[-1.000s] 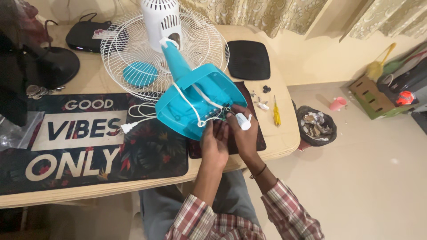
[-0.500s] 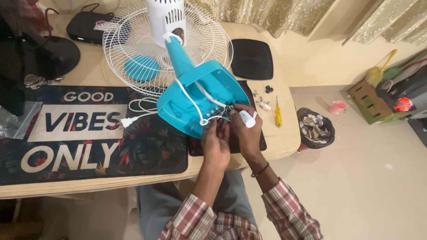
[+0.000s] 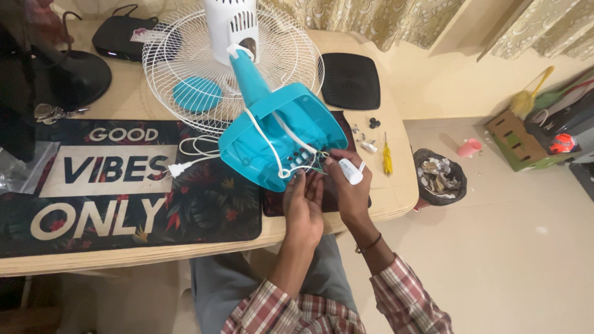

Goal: The person assembles a small electric fan by connecting internal wires, securing components with a screwdriver, and attaching the fan head and cage. The person uses a screwdriver to tighten screws and aligns the fan parts before final assembly.

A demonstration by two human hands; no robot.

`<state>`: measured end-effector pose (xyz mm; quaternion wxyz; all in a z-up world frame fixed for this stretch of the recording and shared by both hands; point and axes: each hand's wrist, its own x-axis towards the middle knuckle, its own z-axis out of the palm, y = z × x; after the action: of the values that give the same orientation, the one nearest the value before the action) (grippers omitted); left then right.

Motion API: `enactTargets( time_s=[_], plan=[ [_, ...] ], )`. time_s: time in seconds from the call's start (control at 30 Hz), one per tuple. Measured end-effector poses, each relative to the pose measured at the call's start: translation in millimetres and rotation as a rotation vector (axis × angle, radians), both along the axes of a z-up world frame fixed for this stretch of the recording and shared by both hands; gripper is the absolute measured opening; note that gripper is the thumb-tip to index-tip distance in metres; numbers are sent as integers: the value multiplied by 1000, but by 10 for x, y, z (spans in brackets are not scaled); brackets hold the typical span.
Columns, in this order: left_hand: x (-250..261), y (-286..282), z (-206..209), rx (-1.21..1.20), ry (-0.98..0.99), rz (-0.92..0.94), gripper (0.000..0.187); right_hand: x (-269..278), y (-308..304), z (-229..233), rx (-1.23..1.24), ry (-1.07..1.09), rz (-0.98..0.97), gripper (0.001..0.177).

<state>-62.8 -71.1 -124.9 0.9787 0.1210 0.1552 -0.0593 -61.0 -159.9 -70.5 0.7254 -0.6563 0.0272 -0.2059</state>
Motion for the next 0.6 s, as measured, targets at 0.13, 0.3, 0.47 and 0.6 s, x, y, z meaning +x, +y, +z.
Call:
enactTargets(
  time_s=[0.13, 0.3, 0.47, 0.6],
  plan=[
    [-97, 10, 60, 32, 5, -9, 29, -63, -29, 26, 111, -7, 61, 25],
    [-177, 25, 227, 54, -19, -19, 25, -80, -79, 144, 370, 26, 178, 34],
    [-330, 104, 381, 41, -132, -65, 29, -141, -110, 270, 376, 75, 232, 36],
    [-422, 193, 443, 13, -99, -150, 32, -220, -78, 342, 307, 72, 236, 35]
  ],
)
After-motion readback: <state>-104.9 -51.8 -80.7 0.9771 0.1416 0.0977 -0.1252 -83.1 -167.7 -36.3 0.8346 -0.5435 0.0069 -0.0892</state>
